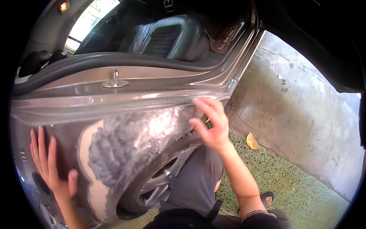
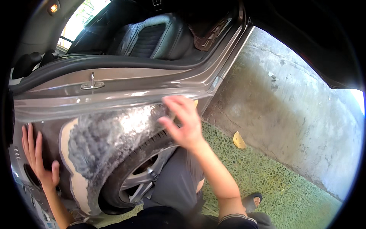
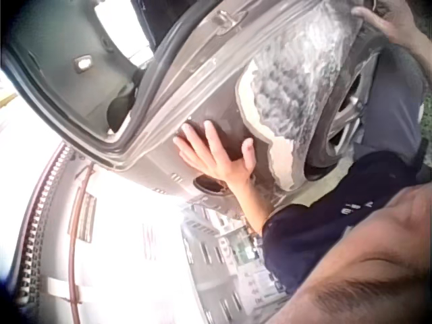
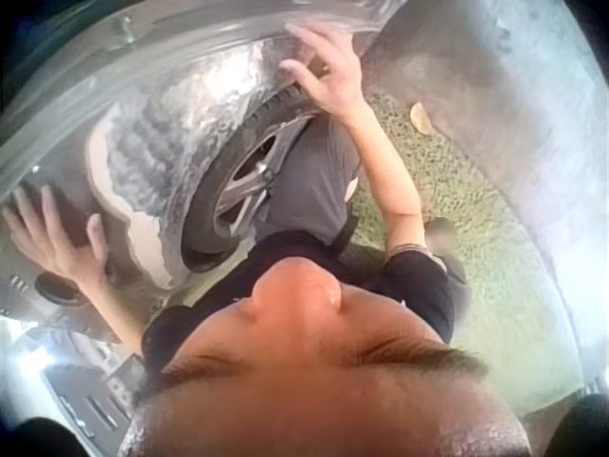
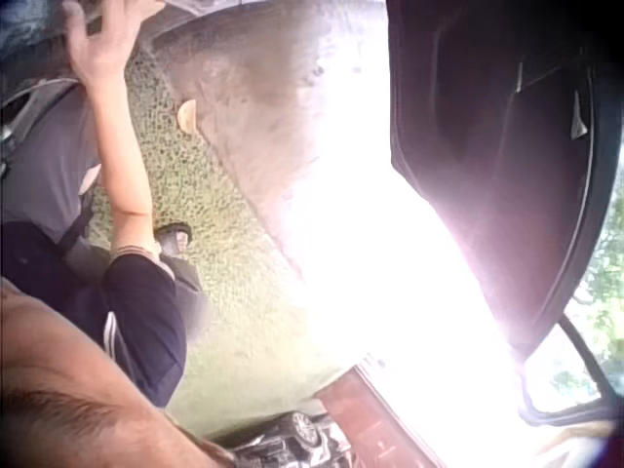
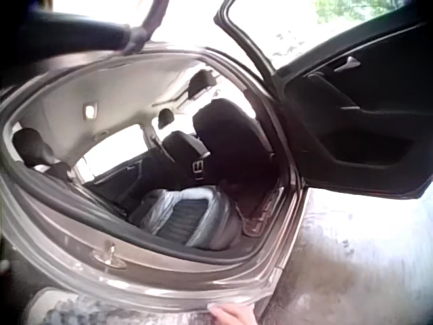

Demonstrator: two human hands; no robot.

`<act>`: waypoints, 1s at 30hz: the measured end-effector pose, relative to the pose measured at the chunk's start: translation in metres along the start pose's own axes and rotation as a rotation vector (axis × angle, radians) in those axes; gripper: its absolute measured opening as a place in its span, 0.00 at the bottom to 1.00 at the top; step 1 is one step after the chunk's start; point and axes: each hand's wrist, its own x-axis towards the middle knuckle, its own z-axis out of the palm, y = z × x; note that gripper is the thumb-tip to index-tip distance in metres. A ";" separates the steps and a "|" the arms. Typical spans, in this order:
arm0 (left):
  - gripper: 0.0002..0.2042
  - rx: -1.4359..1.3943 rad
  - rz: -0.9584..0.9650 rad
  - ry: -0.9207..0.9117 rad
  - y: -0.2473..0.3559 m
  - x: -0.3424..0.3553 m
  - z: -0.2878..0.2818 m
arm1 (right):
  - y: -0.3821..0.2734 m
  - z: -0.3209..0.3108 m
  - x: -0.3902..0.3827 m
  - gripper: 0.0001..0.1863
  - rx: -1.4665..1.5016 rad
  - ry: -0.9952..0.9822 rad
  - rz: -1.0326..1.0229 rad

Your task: The person applies a transparent protective film to the rear quarter panel and door of a gray sedan. They use a yellow squeegee to smooth the film and remove bubbles, working along the body lines and edges. The person also uses a small tool to tuck the film into the door gap.

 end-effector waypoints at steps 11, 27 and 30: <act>0.23 -0.235 -0.012 -0.108 -0.024 -0.041 -0.015 | -0.002 0.015 0.100 0.09 0.579 -0.512 0.119; 0.10 -0.163 -0.097 0.086 -0.011 -0.053 -0.004 | 0.007 0.025 0.120 0.09 0.730 -0.633 -0.045; 0.10 -0.153 -0.094 0.087 -0.011 -0.056 -0.005 | 0.000 0.023 0.120 0.08 0.677 -0.589 -0.059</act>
